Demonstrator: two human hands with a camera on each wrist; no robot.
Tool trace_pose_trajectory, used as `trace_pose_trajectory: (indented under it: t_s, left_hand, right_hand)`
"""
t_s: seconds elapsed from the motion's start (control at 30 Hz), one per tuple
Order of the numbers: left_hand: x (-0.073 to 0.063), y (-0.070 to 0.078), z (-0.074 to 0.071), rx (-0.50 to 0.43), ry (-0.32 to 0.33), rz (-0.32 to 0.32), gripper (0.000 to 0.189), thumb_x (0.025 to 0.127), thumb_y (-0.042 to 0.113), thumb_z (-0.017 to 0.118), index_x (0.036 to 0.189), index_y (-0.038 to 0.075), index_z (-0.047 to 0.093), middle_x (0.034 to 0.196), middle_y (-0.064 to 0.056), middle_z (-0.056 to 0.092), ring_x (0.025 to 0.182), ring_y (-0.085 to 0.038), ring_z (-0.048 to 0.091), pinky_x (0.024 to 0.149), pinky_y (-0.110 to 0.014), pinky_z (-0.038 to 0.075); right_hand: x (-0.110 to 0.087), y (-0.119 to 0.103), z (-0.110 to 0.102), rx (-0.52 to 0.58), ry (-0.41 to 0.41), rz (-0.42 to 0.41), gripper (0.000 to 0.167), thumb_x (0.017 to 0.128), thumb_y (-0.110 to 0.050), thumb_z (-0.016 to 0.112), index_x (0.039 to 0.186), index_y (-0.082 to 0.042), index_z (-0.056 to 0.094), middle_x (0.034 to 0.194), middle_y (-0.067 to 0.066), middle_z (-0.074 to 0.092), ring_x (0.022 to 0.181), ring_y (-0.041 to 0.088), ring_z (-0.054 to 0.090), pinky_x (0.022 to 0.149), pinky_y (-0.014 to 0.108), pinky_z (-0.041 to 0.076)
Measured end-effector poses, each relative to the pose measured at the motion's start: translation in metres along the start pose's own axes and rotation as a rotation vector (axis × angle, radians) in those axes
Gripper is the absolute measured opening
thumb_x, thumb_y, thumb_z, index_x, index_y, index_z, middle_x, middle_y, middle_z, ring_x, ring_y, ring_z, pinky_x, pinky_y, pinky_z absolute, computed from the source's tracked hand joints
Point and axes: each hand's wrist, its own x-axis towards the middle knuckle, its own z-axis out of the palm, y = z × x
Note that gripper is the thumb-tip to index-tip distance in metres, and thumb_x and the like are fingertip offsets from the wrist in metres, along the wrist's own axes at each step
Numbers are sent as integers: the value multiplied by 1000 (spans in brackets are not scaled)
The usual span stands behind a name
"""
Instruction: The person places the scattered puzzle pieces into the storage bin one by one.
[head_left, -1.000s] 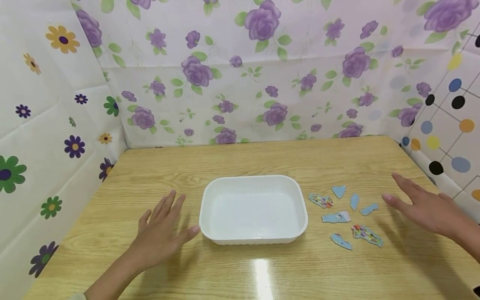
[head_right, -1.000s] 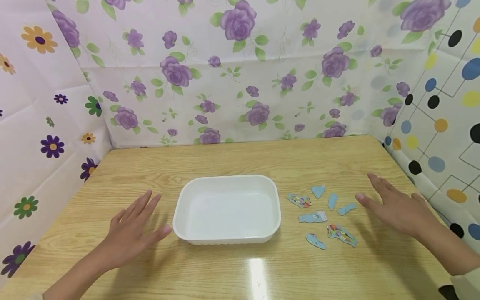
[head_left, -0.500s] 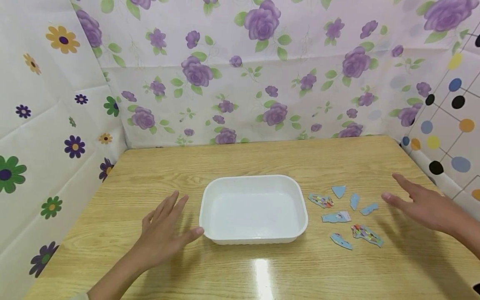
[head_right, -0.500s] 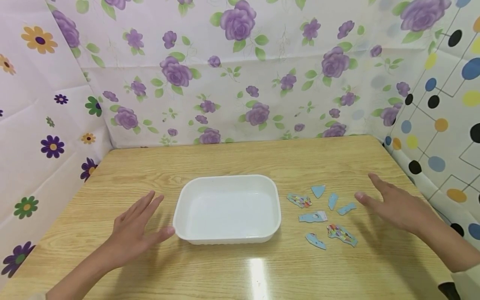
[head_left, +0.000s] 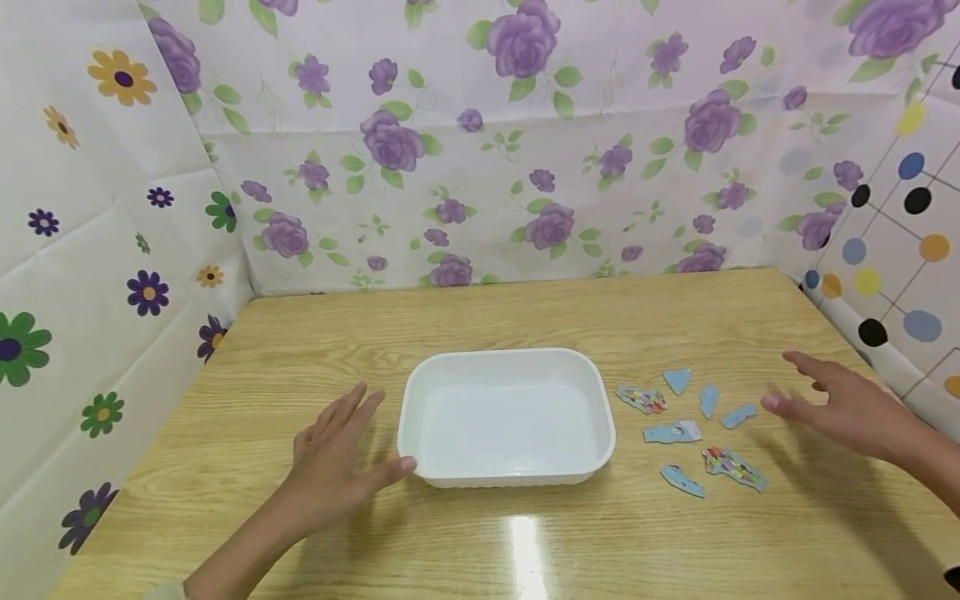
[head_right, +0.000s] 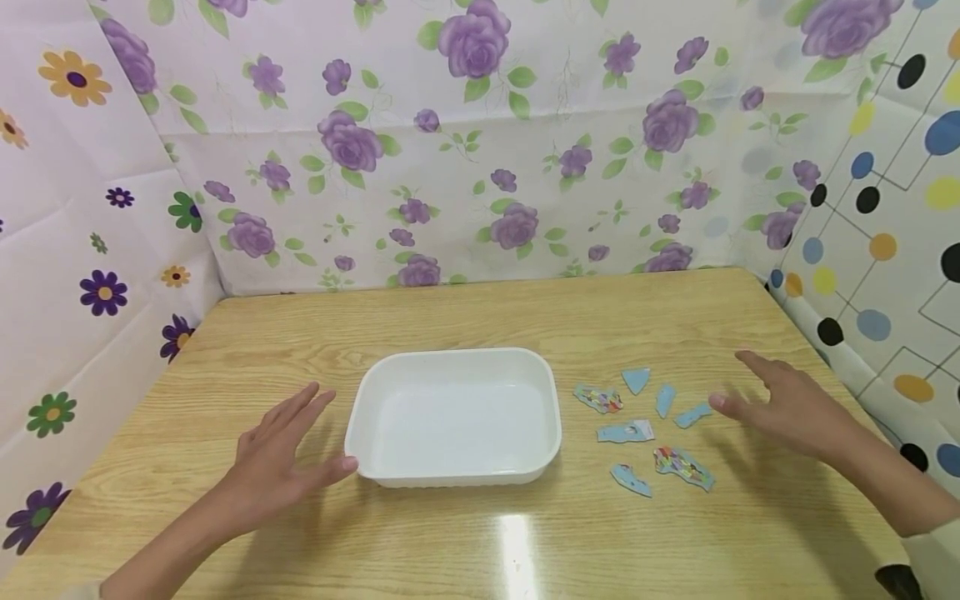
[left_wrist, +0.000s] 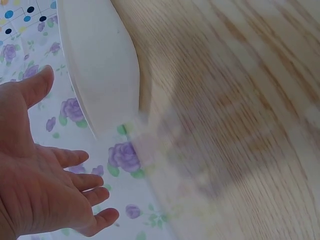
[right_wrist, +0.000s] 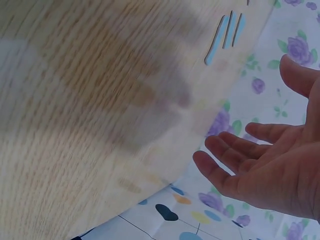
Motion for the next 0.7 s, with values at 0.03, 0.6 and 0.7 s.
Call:
trace_pose_trajectory:
  t_s: [0.03, 0.6, 0.7]
  left_hand:
    - [0, 0, 1, -4, 2, 0, 97, 80, 67, 63, 151, 11, 29, 158, -17, 15, 142, -44, 11, 100, -71, 12]
    - [7, 8, 9, -103, -15, -49, 92, 75, 55, 75, 146, 10, 37, 150, -18, 33, 138, -41, 24, 102, -68, 16]
    - [8, 10, 9, -130, -14, -63, 92, 74, 53, 78, 145, 10, 39, 149, -18, 36, 138, -40, 26, 104, -64, 17]
  right_hand:
    - [0, 1, 0, -1, -1, -1, 88, 95, -48, 54, 146, 14, 17, 132, 48, 31, 111, 65, 39, 74, 67, 47]
    - [4, 11, 6, 175, -89, -27, 76, 97, -39, 57, 144, 12, 26, 134, 45, 32, 114, 60, 41, 77, 60, 51]
    - [2, 10, 7, 208, -83, -44, 74, 96, -36, 59, 145, 11, 27, 135, 43, 34, 115, 58, 41, 78, 60, 51]
